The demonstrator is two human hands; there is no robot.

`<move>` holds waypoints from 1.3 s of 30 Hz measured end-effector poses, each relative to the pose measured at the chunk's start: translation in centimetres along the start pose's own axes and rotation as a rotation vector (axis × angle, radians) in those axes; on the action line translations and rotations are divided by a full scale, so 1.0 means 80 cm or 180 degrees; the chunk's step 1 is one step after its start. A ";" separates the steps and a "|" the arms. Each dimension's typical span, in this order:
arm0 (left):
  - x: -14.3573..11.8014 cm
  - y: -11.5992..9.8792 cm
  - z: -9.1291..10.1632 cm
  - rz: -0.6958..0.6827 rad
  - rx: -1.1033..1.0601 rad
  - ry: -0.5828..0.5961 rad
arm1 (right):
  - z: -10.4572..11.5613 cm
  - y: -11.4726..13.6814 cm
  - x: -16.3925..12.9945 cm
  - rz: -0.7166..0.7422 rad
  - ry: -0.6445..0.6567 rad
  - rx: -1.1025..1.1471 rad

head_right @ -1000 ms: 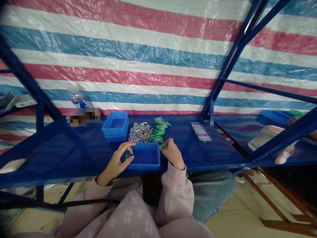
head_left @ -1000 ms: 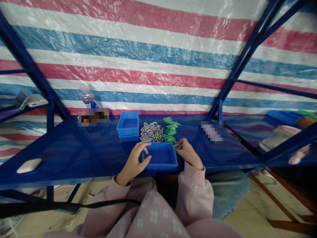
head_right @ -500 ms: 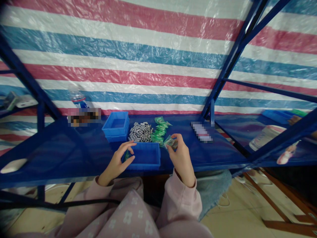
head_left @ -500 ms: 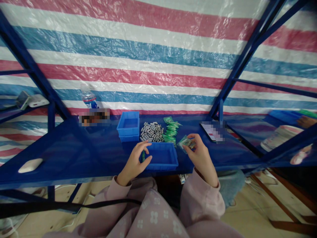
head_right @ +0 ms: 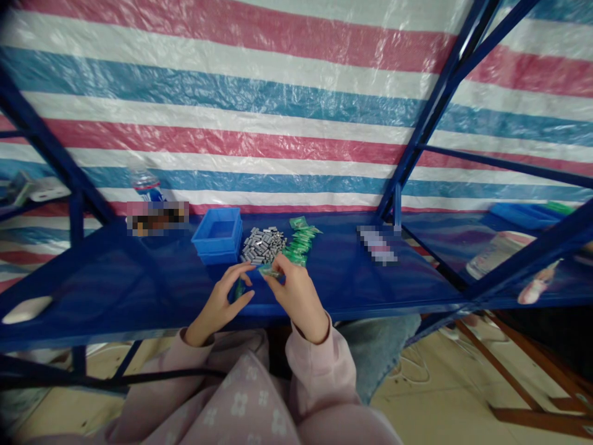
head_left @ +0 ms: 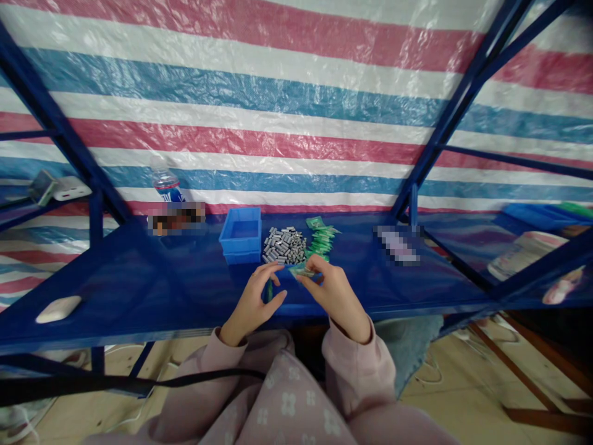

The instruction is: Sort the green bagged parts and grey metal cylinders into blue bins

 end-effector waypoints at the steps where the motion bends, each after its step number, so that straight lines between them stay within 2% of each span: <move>1: 0.000 0.000 0.000 0.0003 0.0001 0.0000 | -0.002 0.001 0.001 -0.0008 0.0015 -0.0044; 5: -0.001 0.001 0.001 -0.0010 0.0011 -0.0031 | -0.010 0.004 0.001 -0.0172 0.0215 -0.0387; 12: -0.002 0.007 0.001 0.0031 0.0026 -0.0080 | -0.028 0.012 -0.001 -0.0435 0.0691 -0.1388; 21: -0.003 0.007 0.001 -0.0022 -0.0019 -0.0066 | -0.029 0.007 -0.006 -0.0821 0.1049 -0.1727; 25: -0.002 0.005 0.001 -0.0033 -0.0015 -0.0059 | -0.053 0.020 -0.009 -0.0657 0.1339 -0.1821; 29: -0.001 0.003 0.001 -0.0076 -0.0043 -0.0046 | -0.073 0.041 -0.010 -0.0305 0.1407 -0.1769; 39: 0.000 0.000 -0.001 -0.0154 0.0006 0.0015 | -0.079 0.049 -0.010 -0.0300 0.1637 -0.1778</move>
Point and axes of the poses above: each hand's wrist, its own x-axis towards the middle knuckle, its own z-axis out of the back of the hand, y = z × x, the point moved 9 cm from there along x, towards the middle knuckle, and after that the axes turned 5 degrees about -x, right-handed, at the moved point
